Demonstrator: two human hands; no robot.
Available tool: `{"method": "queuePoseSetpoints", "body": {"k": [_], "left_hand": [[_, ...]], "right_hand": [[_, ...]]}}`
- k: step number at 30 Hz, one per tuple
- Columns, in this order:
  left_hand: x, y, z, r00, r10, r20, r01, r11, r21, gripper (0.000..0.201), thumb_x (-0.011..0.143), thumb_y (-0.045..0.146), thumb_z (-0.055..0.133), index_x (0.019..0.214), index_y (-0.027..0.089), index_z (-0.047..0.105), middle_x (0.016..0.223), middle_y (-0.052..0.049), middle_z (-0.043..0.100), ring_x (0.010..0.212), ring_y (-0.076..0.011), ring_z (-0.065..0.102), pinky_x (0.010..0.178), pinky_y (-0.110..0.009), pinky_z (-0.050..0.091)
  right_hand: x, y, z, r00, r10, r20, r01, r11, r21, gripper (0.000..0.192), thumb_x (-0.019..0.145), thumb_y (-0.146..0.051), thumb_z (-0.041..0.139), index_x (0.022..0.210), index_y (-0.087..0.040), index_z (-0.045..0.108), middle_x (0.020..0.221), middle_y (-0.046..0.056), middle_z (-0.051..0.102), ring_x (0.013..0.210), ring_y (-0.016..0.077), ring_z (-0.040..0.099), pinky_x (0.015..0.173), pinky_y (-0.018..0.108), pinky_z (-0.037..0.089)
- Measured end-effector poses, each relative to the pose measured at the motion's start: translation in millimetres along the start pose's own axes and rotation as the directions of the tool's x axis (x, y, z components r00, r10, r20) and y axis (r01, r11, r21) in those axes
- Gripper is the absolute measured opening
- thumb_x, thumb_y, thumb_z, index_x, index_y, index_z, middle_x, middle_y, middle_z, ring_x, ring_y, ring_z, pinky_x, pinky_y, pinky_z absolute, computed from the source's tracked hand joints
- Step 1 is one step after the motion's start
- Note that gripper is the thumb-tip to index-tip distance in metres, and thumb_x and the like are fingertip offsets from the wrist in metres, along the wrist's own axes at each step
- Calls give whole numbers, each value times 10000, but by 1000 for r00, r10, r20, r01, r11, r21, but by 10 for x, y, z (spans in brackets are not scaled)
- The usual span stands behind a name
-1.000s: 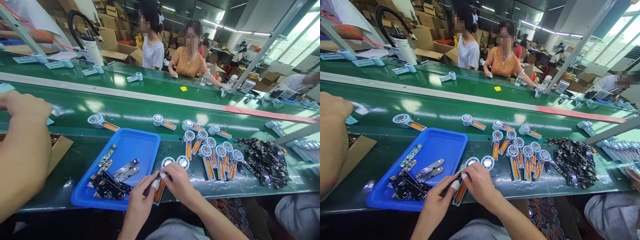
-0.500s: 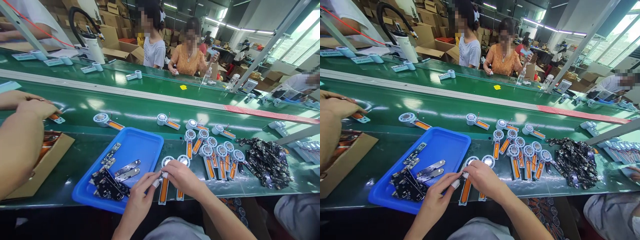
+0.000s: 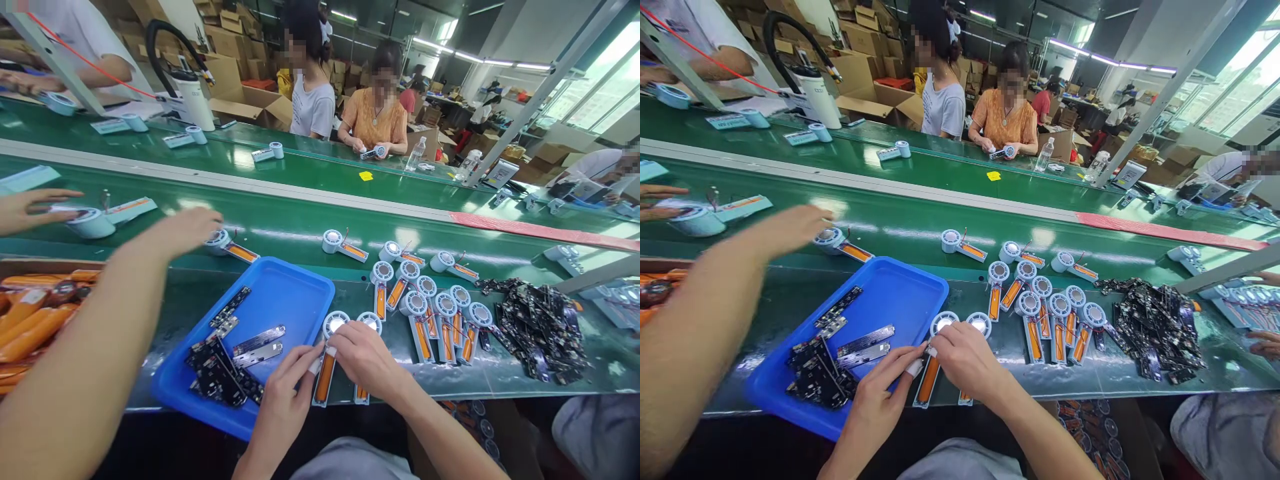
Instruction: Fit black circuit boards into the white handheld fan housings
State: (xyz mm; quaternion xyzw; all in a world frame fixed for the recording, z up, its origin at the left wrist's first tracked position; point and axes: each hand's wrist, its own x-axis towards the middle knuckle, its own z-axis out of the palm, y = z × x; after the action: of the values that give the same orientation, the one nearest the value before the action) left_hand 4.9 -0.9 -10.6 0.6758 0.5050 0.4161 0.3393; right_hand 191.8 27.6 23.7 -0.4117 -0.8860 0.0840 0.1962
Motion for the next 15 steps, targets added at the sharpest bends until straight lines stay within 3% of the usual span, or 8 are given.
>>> {"method": "queuePoseSetpoints", "body": {"k": [2, 6, 11, 15], "left_hand": [[14, -4, -37, 999, -15, 48, 16, 1000, -18, 336, 937, 263, 492, 1130, 262, 767, 1059, -71, 761, 976, -218, 737, 835, -315, 611], [63, -21, -86, 992, -36, 125, 44, 997, -63, 330, 926, 255, 503, 1113, 264, 775, 1073, -69, 764, 1003, -221, 729, 868, -325, 604], [106, -4, -76, 987, -27, 159, 45, 993, -112, 326, 932, 289, 509, 1111, 270, 780, 1056, -72, 767, 998, -216, 726, 848, -312, 605], [123, 5, -46, 989, -42, 145, 59, 992, -116, 330, 925, 306, 508, 1099, 253, 783, 1046, -82, 759, 976, -220, 722, 806, -312, 611]], "right_hand": [[1, 21, -23, 997, 73, 10, -74, 992, 98, 79, 969, -125, 566, 957, -180, 621, 898, 60, 654, 820, 191, 590, 725, 286, 442], [13, 71, -75, 989, 124, 78, -140, 957, 252, 177, 940, -100, 597, 1087, -187, 644, 1019, 73, 690, 933, 196, 634, 803, 295, 498], [35, 109, -92, 992, 89, 84, -116, 907, 404, 152, 943, -105, 608, 1002, -196, 714, 910, 42, 721, 888, 185, 645, 826, 295, 504], [52, 85, -54, 989, 141, 49, -149, 906, 397, 145, 922, -98, 628, 949, -192, 735, 885, 43, 716, 865, 186, 639, 789, 278, 484]]}}
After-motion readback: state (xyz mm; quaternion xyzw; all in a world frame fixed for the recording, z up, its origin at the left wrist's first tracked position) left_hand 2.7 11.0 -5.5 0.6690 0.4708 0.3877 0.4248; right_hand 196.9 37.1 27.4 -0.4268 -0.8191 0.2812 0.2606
